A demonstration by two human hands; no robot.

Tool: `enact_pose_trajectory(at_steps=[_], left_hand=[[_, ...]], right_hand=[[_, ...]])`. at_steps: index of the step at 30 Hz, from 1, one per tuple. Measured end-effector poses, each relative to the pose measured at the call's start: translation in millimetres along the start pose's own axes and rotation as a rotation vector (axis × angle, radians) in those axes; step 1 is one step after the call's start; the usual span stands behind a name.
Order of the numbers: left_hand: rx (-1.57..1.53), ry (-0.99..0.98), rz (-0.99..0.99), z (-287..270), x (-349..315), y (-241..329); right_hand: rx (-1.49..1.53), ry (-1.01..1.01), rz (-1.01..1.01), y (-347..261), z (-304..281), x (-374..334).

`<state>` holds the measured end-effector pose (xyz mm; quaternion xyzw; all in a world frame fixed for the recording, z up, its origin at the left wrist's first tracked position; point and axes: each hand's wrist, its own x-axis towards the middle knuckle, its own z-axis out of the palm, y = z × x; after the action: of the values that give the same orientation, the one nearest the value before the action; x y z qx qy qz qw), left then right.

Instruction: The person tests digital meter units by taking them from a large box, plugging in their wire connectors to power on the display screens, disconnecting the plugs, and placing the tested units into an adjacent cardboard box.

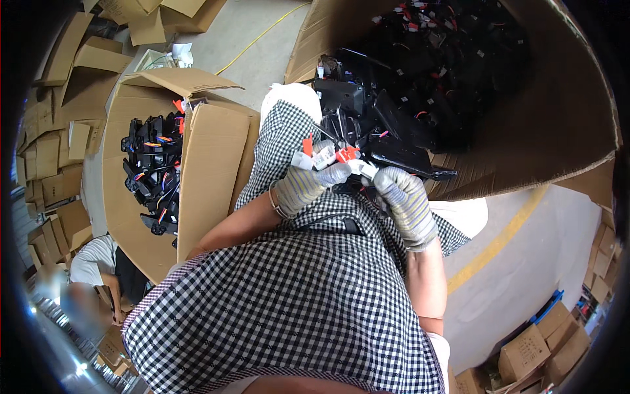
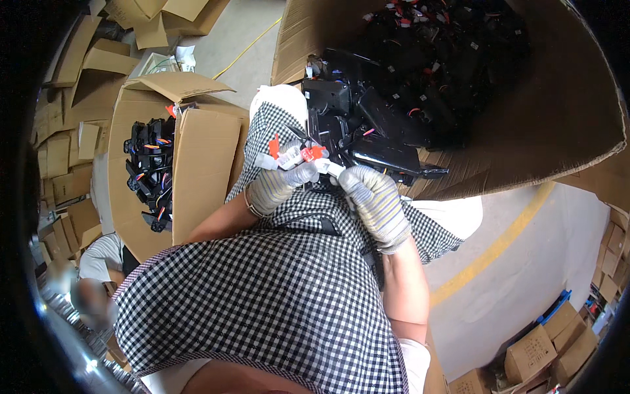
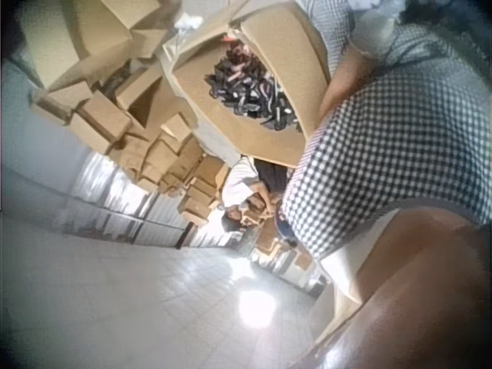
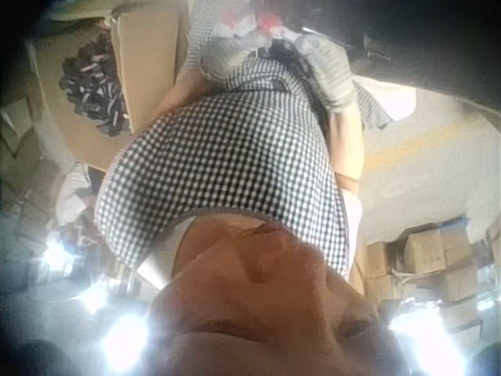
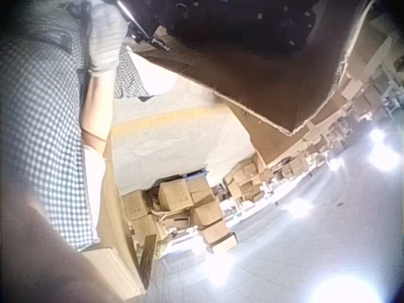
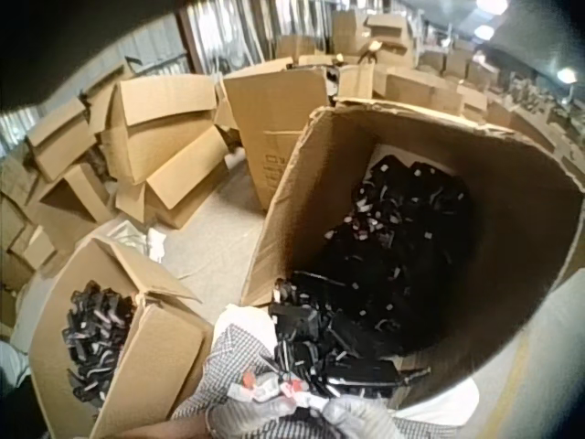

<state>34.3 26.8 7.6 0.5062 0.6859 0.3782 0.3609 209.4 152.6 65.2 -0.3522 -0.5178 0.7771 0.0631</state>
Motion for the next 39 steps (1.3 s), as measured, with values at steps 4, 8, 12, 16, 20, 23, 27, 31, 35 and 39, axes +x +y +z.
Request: enact_pose_trajectory(at_steps=[4, 8, 12, 16, 20, 23, 27, 31, 35, 39], left_hand=[[0.499, 0.097, 0.532, 6, -5, -6], [-0.464, -0.188, -0.043, 7, -16, -3], [0.346, -0.174, 0.463, 4, -13, -14], [0.213, -0.185, 0.388, -2, -14, -12], [0.625, -0.085, 0.608, -2, -12, -7], [0.561, -0.07, 0.735, -9, -7, -9], [0.283, -0.321, 0.314, -2, -14, -28], [1.066, 0.143, 0.827, -11, -7, -21], [1.617, 0.373, 1.092, -13, -6, -18], [1.558, 0.294, 0.823, -10, -2, -17]], right_hand=[[0.166, -0.093, 0.206, 9, -12, -2], [0.367, -0.209, 0.159, 35, -10, -5], [0.227, -0.1, 0.113, 59, 3, -8], [0.225, -0.163, 0.114, 66, 2, -2], [0.227, -0.228, 0.131, 66, -1, 5], [0.175, -0.246, 0.155, 56, 1, 7], [0.072, -0.27, 0.081, 48, 2, 8], [-0.056, -0.279, 0.066, 36, 1, 9], [-0.126, -0.28, 0.094, 28, 2, 8], [-0.332, -0.376, -0.048, 16, -7, 8]])
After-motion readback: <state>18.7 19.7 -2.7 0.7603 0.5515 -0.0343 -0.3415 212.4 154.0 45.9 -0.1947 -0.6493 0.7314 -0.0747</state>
